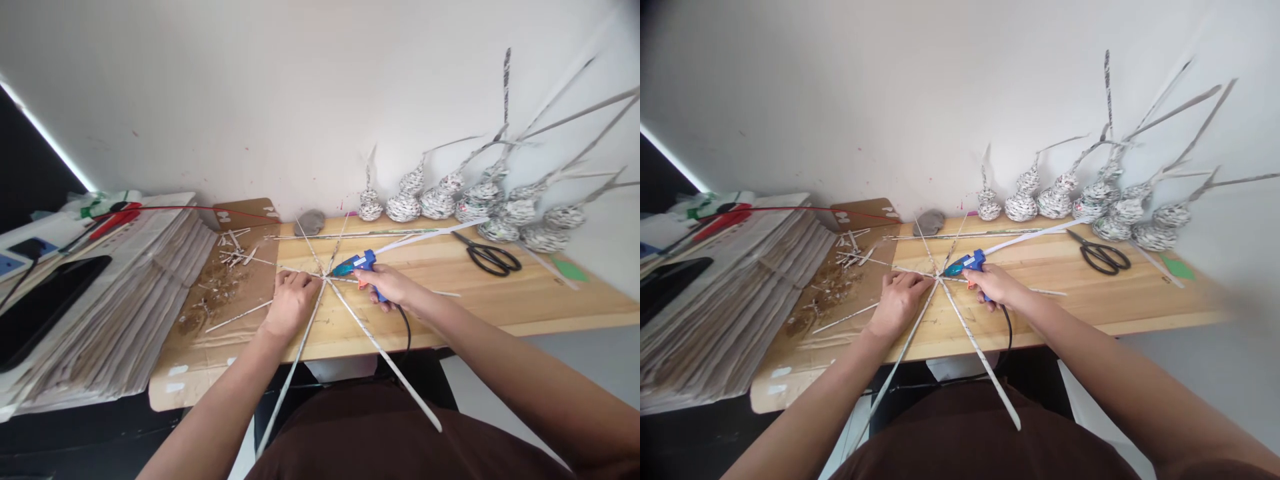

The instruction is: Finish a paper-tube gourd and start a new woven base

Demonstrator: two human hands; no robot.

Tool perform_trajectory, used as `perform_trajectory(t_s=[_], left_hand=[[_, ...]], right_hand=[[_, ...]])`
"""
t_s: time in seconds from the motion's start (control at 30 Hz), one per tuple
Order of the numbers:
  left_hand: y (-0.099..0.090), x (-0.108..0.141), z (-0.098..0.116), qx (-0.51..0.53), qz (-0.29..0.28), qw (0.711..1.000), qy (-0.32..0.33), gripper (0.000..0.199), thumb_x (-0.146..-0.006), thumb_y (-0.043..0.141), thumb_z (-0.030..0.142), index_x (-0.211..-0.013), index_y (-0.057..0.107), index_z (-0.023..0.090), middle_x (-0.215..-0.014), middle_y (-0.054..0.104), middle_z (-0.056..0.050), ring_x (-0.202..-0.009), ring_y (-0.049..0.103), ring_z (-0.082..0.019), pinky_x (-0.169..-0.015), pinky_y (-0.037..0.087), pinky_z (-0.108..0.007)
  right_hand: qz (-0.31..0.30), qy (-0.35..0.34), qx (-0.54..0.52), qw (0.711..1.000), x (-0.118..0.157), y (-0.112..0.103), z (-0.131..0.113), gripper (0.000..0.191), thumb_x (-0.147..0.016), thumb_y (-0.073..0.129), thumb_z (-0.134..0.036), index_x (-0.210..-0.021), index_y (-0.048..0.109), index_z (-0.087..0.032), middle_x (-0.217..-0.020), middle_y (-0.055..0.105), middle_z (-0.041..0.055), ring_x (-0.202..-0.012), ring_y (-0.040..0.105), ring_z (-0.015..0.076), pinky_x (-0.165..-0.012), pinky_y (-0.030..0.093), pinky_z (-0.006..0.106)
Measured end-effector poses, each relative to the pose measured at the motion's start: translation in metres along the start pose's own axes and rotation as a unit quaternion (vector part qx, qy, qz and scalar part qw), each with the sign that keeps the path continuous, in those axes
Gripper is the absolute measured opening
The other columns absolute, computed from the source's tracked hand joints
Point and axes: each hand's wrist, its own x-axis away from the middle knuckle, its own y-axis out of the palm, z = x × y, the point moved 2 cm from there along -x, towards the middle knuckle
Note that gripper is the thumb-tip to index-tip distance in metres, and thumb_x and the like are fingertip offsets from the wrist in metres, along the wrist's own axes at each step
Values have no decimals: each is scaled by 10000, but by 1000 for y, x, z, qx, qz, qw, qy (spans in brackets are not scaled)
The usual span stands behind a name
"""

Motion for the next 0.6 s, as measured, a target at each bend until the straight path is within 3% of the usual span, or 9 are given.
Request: perform_trajectory(t_s=[0.2, 0.6], left_hand=[[0, 0, 0, 6, -12, 1000, 1, 236, -907, 566, 182, -1099, 679, 263, -944, 689, -46, -902, 610, -222, -888, 344, -407], [0, -1, -1, 26, -11, 1000, -5, 246, -911, 557, 185, -1114, 677, 254, -946, 694, -54, -916, 608, -217, -915, 332, -409]], right_hand=[[-9, -2, -29, 1000, 3, -2, 0, 283, -956, 448, -458, -955, 519, -184, -452, 496, -60, -255, 406, 83, -249, 233, 170], [-6, -19, -19, 1000, -3, -3, 4, 294, -937, 483, -468, -879, 516, -181, -437, 494, -55, -257, 397, 82, -256, 284, 184]])
